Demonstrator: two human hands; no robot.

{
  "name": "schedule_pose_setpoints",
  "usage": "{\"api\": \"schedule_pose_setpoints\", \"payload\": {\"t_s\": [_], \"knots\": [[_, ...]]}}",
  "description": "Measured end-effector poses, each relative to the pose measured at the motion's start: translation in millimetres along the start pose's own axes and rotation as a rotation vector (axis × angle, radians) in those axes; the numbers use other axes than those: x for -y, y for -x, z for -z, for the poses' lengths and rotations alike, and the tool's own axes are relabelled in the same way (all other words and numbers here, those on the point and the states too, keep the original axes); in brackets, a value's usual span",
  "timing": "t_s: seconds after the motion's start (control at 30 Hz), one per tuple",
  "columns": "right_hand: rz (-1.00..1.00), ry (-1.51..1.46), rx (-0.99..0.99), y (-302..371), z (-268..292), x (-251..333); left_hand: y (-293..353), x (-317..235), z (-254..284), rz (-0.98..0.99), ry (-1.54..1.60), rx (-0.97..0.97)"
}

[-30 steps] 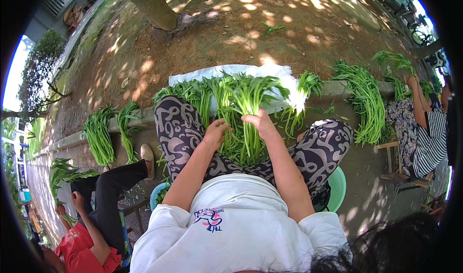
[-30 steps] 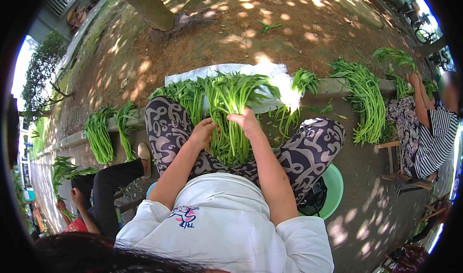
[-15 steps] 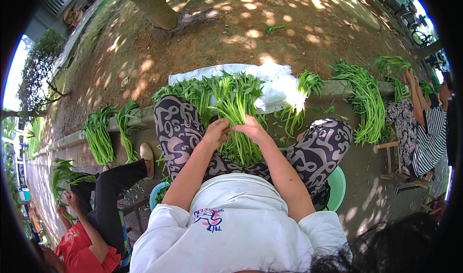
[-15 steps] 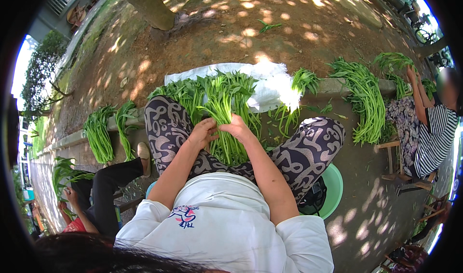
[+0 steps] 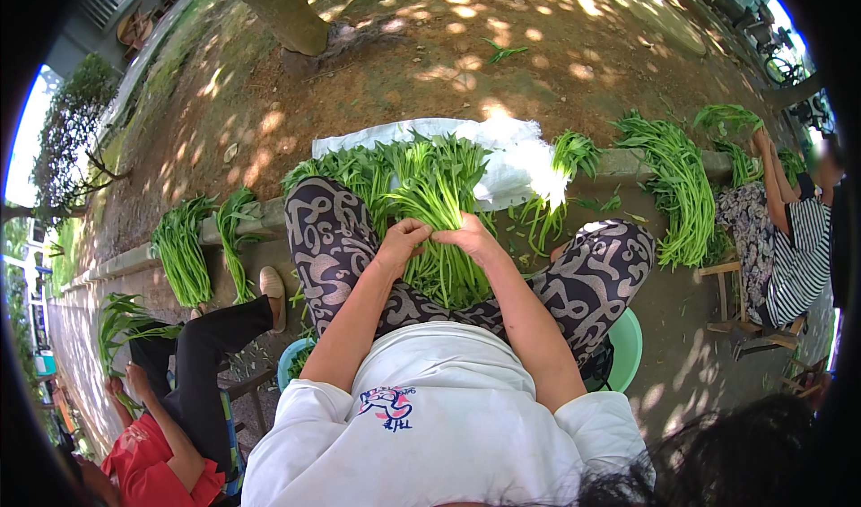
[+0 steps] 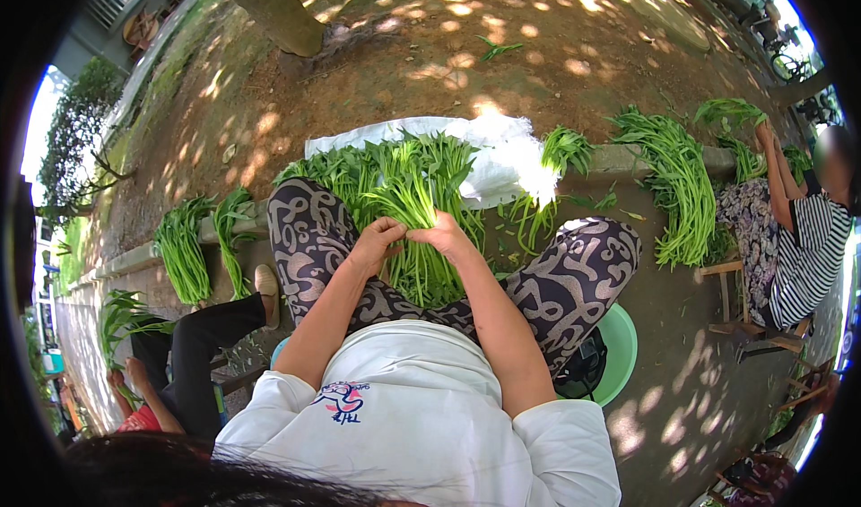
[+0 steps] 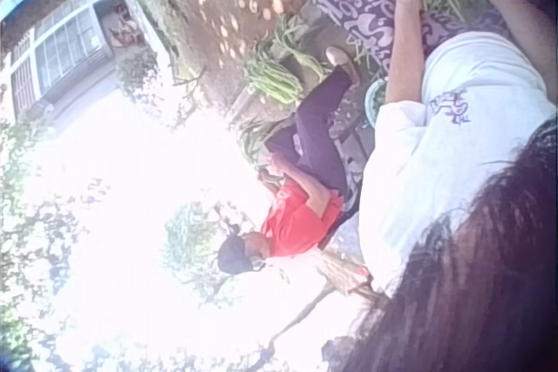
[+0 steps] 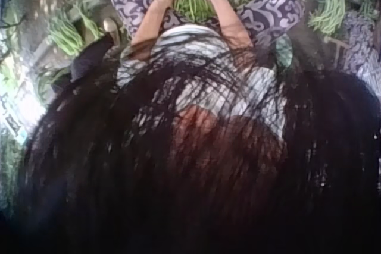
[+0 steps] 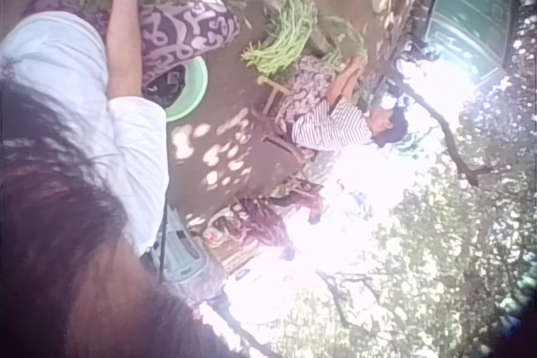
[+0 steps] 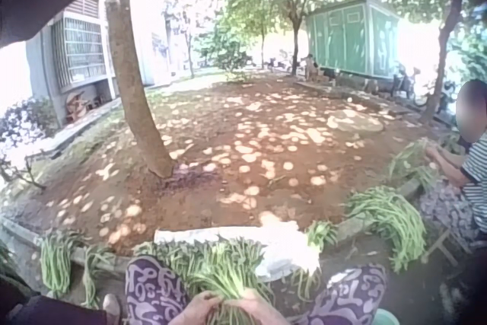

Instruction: The person picks through bundles of leafy green vegetables by hand, removing stems and placing the cleaned pieces into a container while seated in an outdoor area.

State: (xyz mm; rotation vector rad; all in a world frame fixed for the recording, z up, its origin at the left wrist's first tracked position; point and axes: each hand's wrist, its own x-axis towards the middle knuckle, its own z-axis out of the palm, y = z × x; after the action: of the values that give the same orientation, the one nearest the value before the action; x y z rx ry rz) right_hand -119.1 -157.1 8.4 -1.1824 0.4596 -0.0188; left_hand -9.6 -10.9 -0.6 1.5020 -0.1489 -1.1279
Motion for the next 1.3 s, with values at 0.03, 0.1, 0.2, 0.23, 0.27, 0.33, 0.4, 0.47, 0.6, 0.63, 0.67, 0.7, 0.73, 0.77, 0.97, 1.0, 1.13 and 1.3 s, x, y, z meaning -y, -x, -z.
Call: {"api": "schedule_pose_setpoints", "payload": {"t_s": [0.03, 0.1, 0.2, 0.23, 0.27, 0.33, 0.4, 0.47, 0.6, 0.63, 0.67, 0.7, 0.73, 0.77, 0.97, 1.0, 1.13, 1.3], "knots": [[0.012, -0.016, 0.006, -1, 1, -1, 0, 0, 0, -0.014, -0.013, 0.004], [0.035, -0.049, 0.018, -2, 2, -3, 0, 0, 0, -0.033, -0.011, 0.011], [0.111, -0.073, 0.034, -4, 1, -1, 0, -1, 0, 0.008, 0.06, 0.033], [0.088, -0.06, 0.06, -3, 1, 2, 1, -3, 0, 0.061, 0.103, 0.049], [0.065, -0.047, 0.086, -2, 2, 5, 2, -5, 0, 0.113, 0.146, 0.066], [0.023, -0.003, 0.175, 2, -2, 12, 5, -6, 1, 0.059, 0.314, 0.162], [-0.022, 0.065, 0.288, 5, -6, 17, 9, -11, -3, -0.018, 0.415, 0.244], [-0.059, 0.112, 0.309, 9, -7, 19, 16, -19, -12, -0.116, 0.45, 0.311], [-0.134, 0.359, 0.351, 6, -10, 23, 15, -16, -9, -0.204, 0.466, 0.249], [-0.13, 0.499, 0.286, 10, -17, 29, 17, -17, -10, -0.189, 0.51, 0.215], [-0.126, 0.639, 0.219, 12, -21, 32, 17, -17, -9, -0.213, 0.474, 0.178], [-0.257, 0.655, 0.269, 5, -17, 30, 17, -18, -11, -0.236, 0.436, 0.151], [-0.225, 0.64, 0.263, 2, -14, 26, 17, -19, -12, -0.259, 0.399, 0.124], [-0.193, 0.625, 0.258, -1, -12, 22, 16, -21, -14, -0.257, 0.388, 0.116], [-0.01, 0.512, 0.153, -1, -15, 15, 25, -46, -18, -0.324, 0.665, 0.076], [-0.004, 0.473, 0.145, 0, -20, 21, 24, -48, -14, -0.357, 0.71, 0.051], [0.333, 0.777, -0.081, 7, -36, 32, 18, -59, -14, -0.387, 0.873, -0.007], [0.446, 0.732, -0.194, 8, -40, 29, 7, -58, -17, -0.231, 1.087, 0.014]]}}
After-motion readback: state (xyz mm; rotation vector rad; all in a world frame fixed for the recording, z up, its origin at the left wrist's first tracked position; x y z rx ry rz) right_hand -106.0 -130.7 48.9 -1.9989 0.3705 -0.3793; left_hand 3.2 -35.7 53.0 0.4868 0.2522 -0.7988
